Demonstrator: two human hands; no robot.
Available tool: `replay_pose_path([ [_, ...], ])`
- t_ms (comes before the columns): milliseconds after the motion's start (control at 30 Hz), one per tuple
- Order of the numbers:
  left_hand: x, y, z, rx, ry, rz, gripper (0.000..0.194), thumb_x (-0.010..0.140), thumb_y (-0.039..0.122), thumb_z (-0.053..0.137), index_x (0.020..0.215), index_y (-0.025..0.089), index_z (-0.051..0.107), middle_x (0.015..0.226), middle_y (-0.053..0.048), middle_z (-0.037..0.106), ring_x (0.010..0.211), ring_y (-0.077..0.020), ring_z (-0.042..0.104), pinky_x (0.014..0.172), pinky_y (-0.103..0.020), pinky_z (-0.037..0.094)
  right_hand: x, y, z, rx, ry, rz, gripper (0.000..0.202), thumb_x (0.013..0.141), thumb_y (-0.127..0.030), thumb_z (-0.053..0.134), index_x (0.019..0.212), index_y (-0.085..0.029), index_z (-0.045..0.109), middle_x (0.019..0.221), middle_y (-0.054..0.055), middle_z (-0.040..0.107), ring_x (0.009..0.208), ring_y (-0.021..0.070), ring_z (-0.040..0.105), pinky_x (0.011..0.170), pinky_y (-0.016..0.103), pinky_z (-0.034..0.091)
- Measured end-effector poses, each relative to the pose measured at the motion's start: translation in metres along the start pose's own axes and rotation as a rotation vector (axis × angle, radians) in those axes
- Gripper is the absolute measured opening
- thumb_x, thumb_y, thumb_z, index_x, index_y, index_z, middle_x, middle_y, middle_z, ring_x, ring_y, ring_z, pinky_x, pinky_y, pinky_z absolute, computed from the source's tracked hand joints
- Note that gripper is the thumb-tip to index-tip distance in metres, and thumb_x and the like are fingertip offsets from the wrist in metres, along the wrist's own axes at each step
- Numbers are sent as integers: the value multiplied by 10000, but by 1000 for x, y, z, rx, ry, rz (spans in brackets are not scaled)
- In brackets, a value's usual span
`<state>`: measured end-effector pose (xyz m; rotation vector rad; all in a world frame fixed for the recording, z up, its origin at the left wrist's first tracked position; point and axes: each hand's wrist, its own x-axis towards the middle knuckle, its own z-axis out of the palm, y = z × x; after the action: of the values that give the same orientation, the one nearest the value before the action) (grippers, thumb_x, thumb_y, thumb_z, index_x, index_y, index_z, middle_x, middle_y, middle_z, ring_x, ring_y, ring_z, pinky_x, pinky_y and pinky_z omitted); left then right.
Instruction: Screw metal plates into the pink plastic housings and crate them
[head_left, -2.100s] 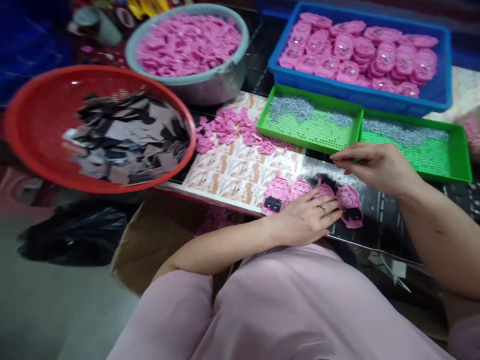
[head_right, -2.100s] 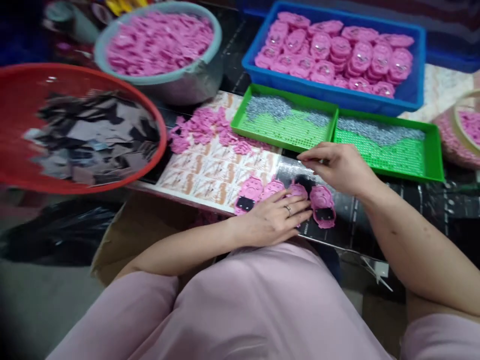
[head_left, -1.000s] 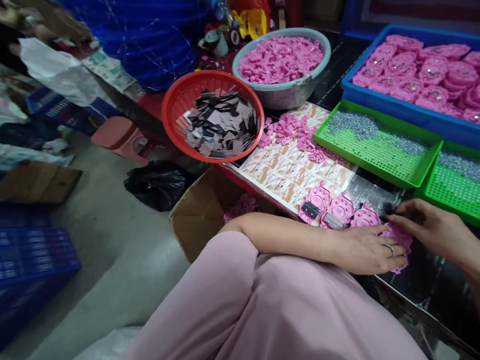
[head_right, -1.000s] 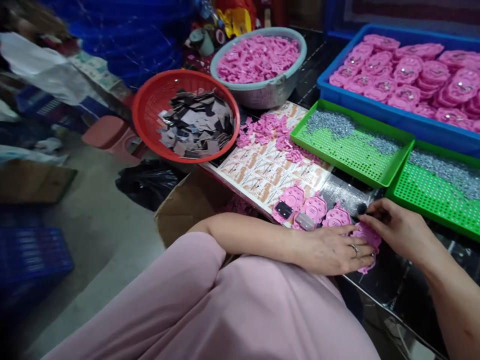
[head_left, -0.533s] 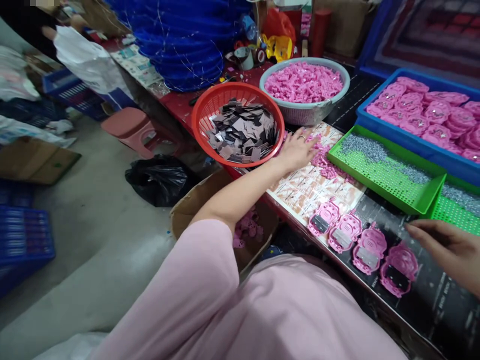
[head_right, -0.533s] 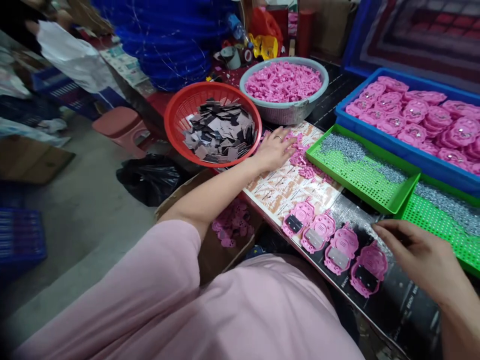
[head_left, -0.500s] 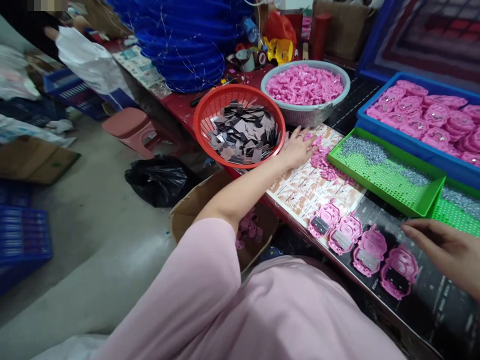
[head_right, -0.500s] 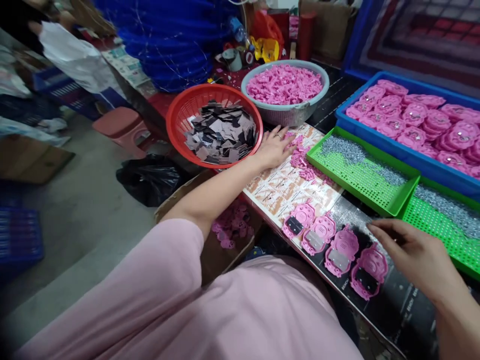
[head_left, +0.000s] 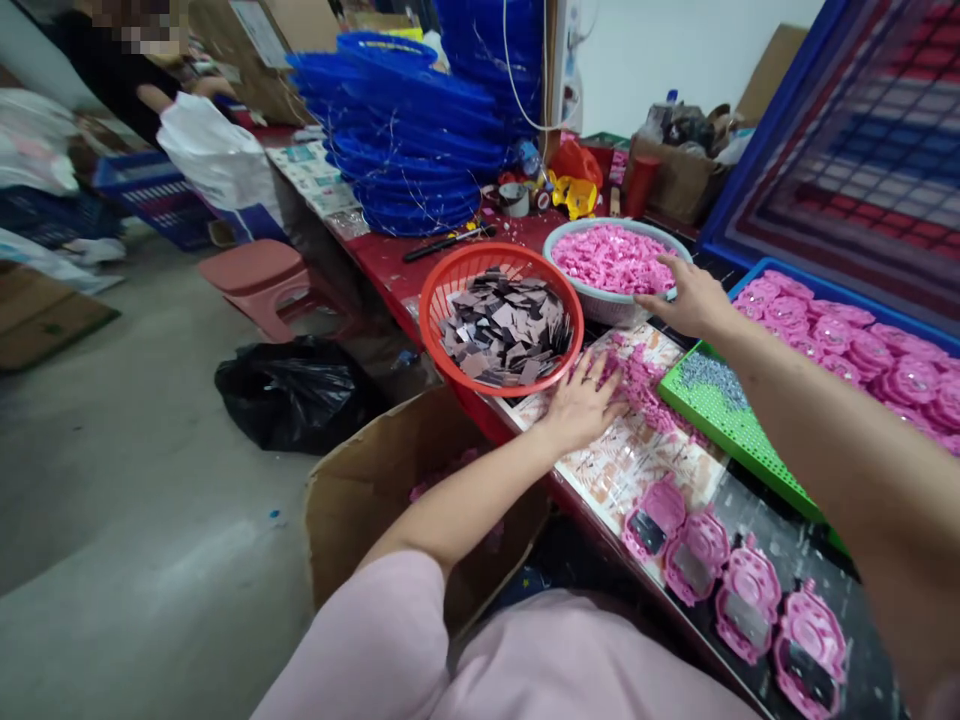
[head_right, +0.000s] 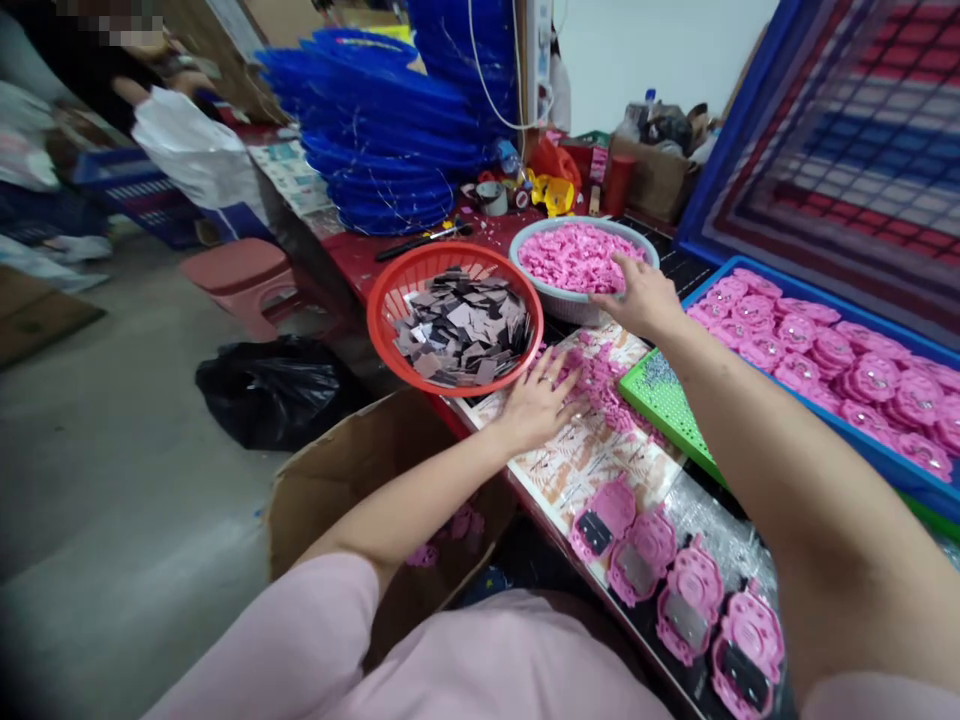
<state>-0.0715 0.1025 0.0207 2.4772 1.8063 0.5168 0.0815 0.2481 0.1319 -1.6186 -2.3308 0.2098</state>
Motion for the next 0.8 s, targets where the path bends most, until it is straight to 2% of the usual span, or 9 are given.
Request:
replay_pose_path([
  [100,-4,-6,6,-44,9,-58,548,986,484,361,1436,179,422,1549,-154,302,1451,-326,230,1121,-543,311,45,-13,18,-14,-39,95,988,745,-696,569,1517,-189,219,1567,185,199,1416,406,263,1132,595,257],
  [167,0,-8,10,-84,-17,-77,523,985,457,377,1424,180,435,1545,-157,308,1445,-336,242,1089,-566,352,64,-17,30,-12,-70,124,1053,691,-757,572,1513,-192,235,1569,201,176,1411,447,246,1110,639,261],
  [300,6,-11,12,-149,7,-32,459,965,354,443,1381,163,478,1512,-175,355,1439,-334,258,1057,-558,406,86,-21,46,-23,-68,119,1015,657,-811,537,1488,-281,294,1585,137,159,1410,490,194,1076,719,219],
  [367,5,-12,12,-180,43,1,440,949,316,468,1358,157,499,1485,-179,391,1433,-330,269,1055,-561,412,93,-21,49,-31,-36,100,957,679,-793,526,1471,-291,331,1576,118,190,1403,470,226,1088,694,235],
  [533,2,-16,13,-244,59,51,397,916,258,491,1286,130,559,1448,-190,424,1409,-334,306,1062,-539,421,103,-17,52,-64,44,12,701,727,-620,590,1330,-271,521,1442,101,406,1319,368,394,1108,541,339],
  [800,1,-20,14,-302,109,108,343,859,158,514,1179,103,623,1376,-187,470,1367,-311,359,1115,-470,391,113,-17,53,-88,26,-26,677,682,-558,640,1298,-286,570,1403,98,453,1241,375,482,1057,540,401],
])
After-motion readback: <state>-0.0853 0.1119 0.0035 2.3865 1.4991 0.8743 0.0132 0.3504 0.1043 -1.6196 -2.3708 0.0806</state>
